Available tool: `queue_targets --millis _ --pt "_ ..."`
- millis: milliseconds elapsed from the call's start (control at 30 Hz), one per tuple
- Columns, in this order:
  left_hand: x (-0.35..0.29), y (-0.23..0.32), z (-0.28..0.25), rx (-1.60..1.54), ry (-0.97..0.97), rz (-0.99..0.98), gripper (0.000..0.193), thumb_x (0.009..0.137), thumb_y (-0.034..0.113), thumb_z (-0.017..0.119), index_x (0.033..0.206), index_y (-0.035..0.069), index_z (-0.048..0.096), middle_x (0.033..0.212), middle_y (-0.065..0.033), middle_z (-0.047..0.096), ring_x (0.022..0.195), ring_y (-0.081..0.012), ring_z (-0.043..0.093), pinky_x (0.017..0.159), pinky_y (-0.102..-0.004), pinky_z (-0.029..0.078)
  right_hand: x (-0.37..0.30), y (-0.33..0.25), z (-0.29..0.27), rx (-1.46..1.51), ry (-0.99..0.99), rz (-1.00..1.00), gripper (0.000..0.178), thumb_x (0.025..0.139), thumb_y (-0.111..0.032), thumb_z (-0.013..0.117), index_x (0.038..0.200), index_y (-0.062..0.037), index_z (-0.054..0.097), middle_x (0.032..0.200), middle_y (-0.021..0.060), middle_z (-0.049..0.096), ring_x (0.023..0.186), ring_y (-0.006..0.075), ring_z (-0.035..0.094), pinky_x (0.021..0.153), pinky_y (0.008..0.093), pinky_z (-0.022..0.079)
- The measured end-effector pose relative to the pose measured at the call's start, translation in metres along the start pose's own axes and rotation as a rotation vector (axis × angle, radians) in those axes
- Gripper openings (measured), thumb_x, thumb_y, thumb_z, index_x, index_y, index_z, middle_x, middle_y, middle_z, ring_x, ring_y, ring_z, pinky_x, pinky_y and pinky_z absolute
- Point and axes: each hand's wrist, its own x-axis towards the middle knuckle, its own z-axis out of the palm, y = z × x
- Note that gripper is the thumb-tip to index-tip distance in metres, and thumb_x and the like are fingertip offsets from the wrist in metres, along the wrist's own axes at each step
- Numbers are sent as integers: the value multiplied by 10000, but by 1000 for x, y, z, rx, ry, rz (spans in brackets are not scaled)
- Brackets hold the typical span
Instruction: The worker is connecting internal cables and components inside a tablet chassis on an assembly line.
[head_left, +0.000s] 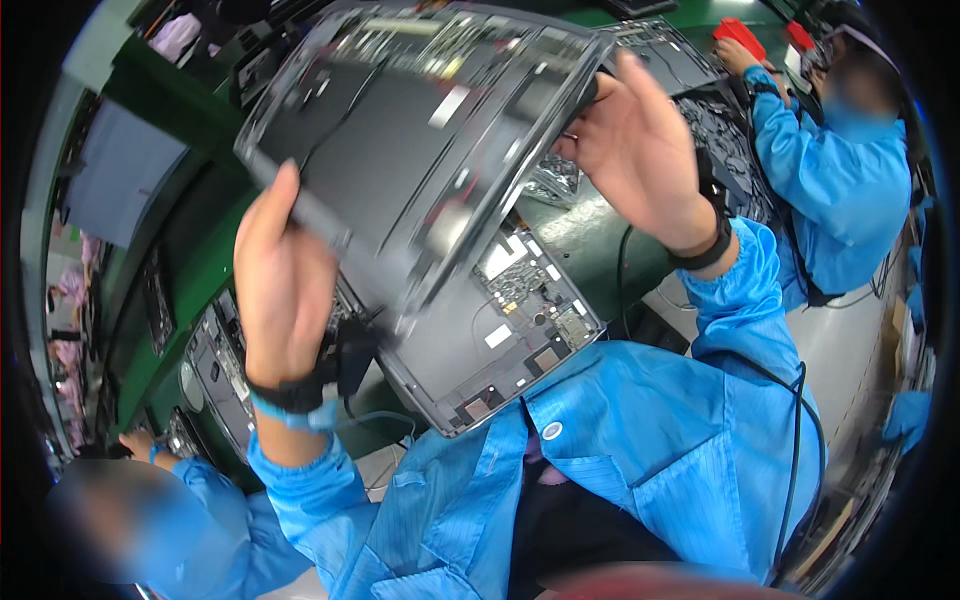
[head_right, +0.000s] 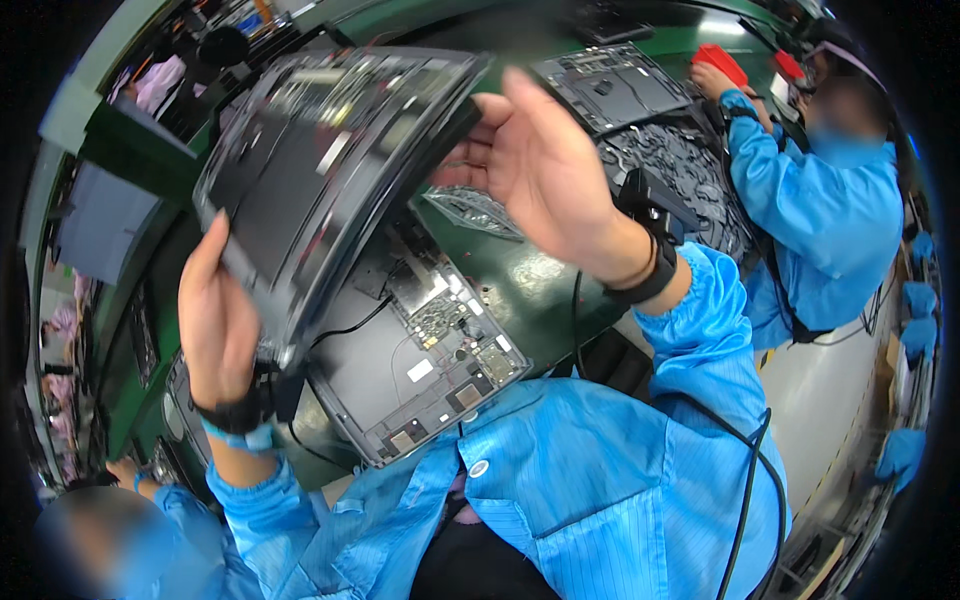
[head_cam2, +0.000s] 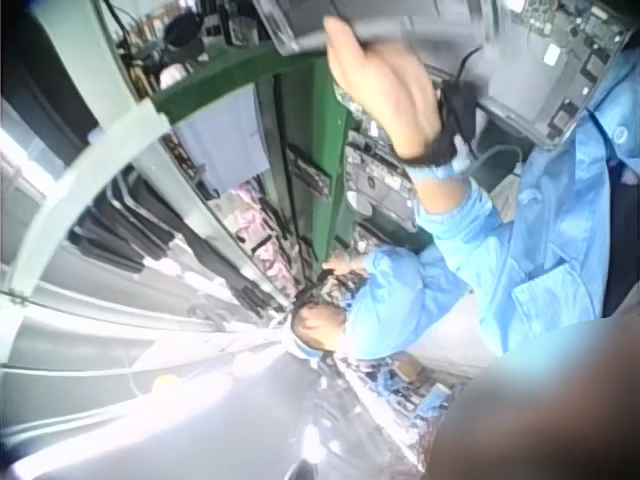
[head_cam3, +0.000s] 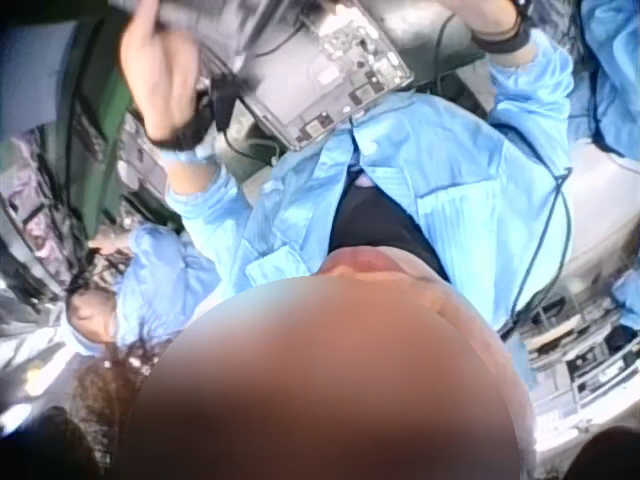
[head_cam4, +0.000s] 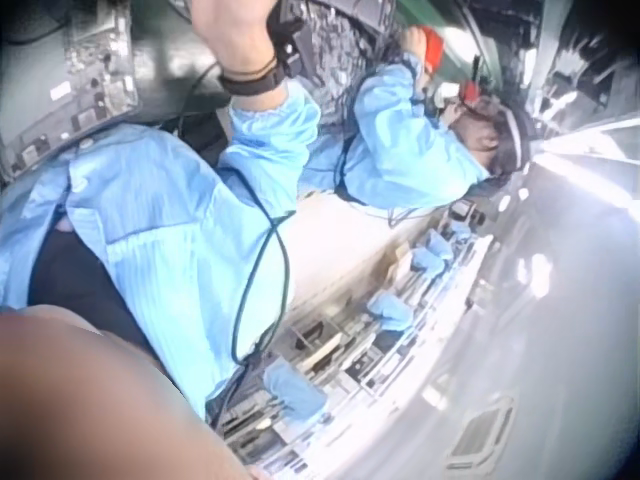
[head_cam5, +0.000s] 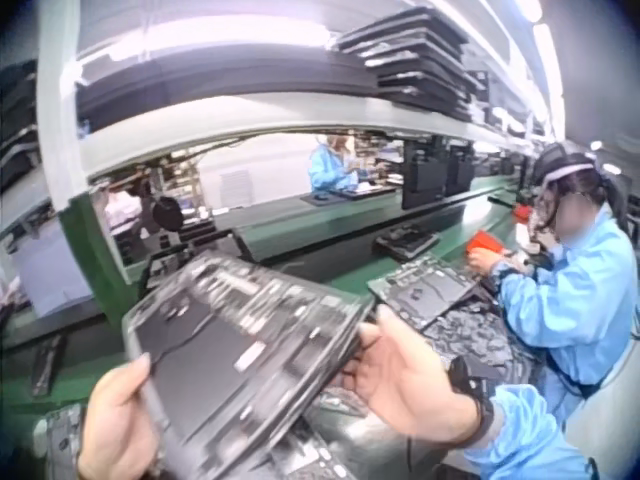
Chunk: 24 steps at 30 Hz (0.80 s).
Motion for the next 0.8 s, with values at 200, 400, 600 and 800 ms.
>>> queue_targets --millis 200,400,600,800 --pt "-74 -5 -48 294 84 70 314 966 161 545 1208 -38 530 1172 -106 617 1045 -176 597 932 -325 458 18 43 -92 -1371 -142 -39 138 869 -161 633 905 -40 689 857 63 665 839 207 639 736 346 511" --pt "-101 -25 -52 356 42 -45 514 930 215 587 1325 -64 413 1266 -152 558 1158 -224 536 1020 -352 382 7 74 -114 -1713 -325 -82 71 794 -112 634 834 -65 669 815 103 621 838 300 615 727 411 502" --pt "-104 -2 -43 613 31 -112 525 915 196 603 1332 -66 422 1249 -144 554 1166 -201 499 1012 -331 351 19 97 -107 -1673 -249 -268 111 785 -113 668 876 -51 652 829 103 588 833 310 603 717 421 499" --pt "-78 41 -37 1436 246 158 200 905 52 604 1071 -55 634 882 -99 661 802 -139 619 707 -258 482 15 105 -107 -1644 -268 -211 113 776 -85 681 867 -40 630 831 118 570 826 319 596 716 417 499"
